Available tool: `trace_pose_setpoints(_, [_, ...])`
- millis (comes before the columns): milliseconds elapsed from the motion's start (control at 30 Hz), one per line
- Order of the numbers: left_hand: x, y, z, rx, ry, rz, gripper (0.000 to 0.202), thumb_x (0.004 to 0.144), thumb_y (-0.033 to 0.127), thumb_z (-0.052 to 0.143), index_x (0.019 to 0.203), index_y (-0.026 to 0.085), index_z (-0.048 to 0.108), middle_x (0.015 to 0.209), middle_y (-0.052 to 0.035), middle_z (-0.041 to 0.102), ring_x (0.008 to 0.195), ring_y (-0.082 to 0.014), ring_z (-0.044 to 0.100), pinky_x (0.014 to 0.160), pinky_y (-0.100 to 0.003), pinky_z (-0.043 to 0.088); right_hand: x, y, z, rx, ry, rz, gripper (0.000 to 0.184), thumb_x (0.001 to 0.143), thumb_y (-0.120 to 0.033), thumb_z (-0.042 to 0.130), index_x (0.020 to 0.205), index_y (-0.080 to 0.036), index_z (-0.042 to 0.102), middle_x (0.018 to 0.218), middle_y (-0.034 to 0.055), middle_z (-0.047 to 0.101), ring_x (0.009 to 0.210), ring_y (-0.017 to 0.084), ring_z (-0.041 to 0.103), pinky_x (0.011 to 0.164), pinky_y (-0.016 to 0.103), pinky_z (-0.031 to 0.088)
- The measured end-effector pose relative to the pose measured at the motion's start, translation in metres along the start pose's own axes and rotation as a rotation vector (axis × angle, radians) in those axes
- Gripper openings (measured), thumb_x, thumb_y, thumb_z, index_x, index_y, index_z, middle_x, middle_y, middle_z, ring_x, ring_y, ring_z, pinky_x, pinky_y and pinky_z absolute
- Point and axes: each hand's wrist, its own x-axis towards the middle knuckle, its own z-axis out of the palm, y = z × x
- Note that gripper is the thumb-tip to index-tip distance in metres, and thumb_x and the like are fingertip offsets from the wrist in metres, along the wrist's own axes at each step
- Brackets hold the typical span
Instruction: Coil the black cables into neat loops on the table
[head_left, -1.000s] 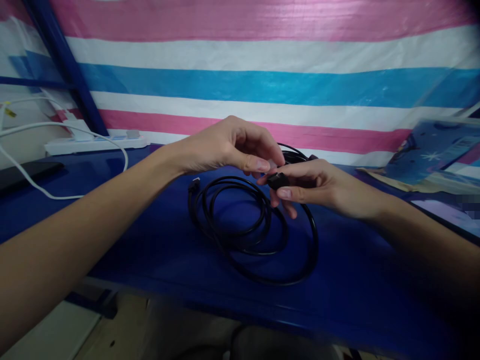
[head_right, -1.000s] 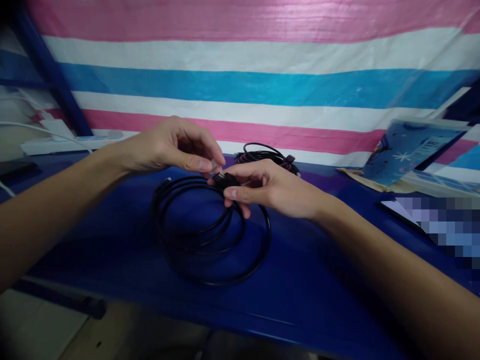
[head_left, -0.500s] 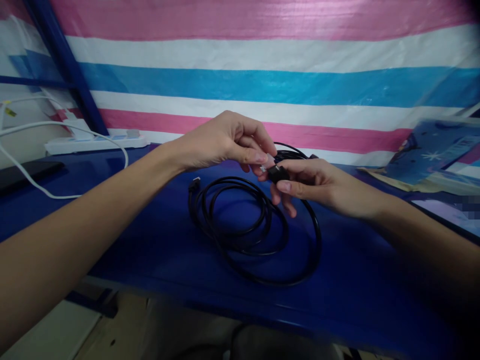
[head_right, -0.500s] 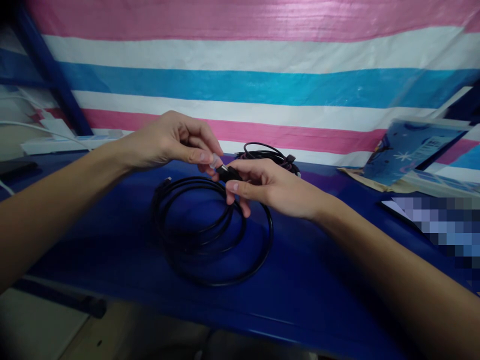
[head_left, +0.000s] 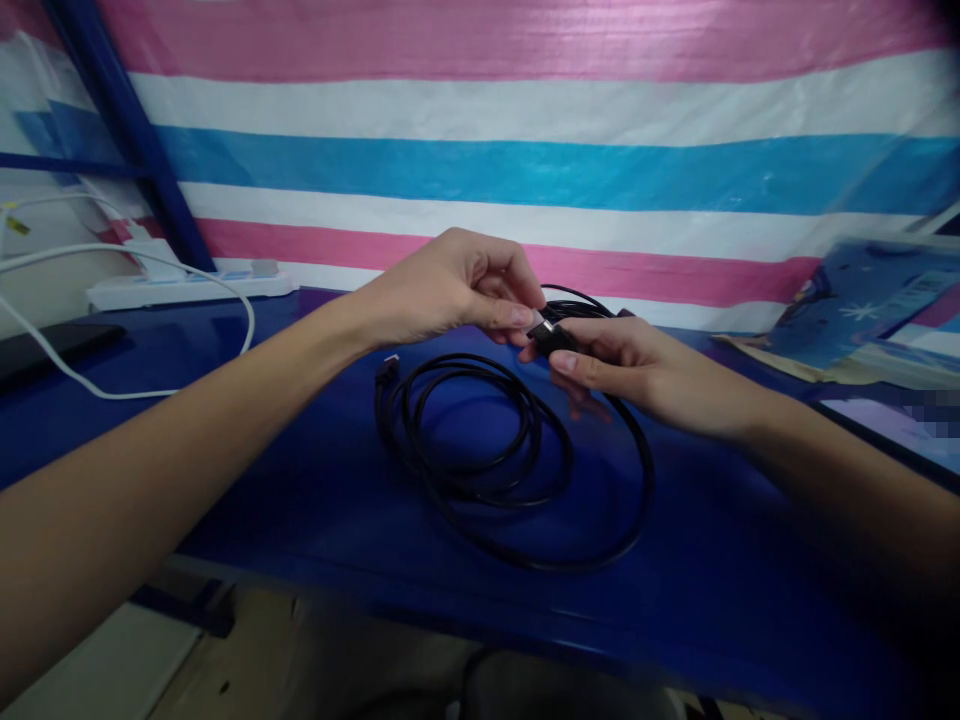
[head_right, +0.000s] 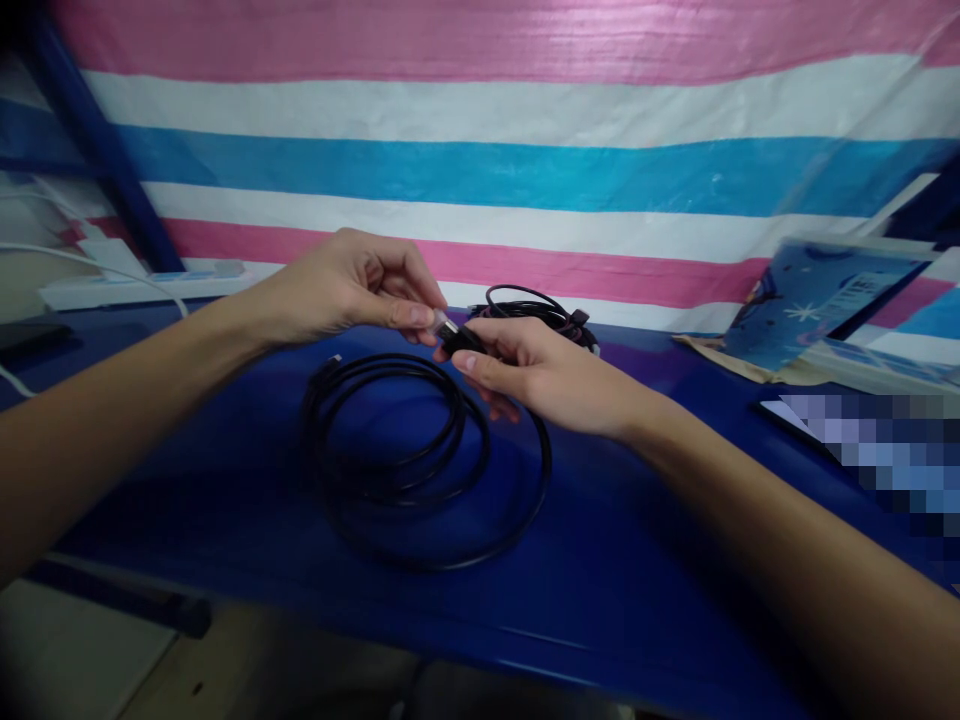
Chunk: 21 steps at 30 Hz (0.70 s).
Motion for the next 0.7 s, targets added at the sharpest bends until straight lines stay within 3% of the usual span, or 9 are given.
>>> trace_pose_setpoints(700, [-0.0003,0.0007,-0.0013,0.008,-0.006,0.015,0.011,0.071,0.016,0.075,0.08,0.015,0.07,0.073,0.0018,0.072,0.071,-0.0137,0.071,0.069,-0.025,0.058,-0.0013,-0.0023,0.0011,0.021,-0.026,0.042,0.028,0.094,-0.043,0.053,0.086,-0.016,0.054,0.061,-0.0029,0.053,0.05,0.008,0.05,0.043,0.021,0.035])
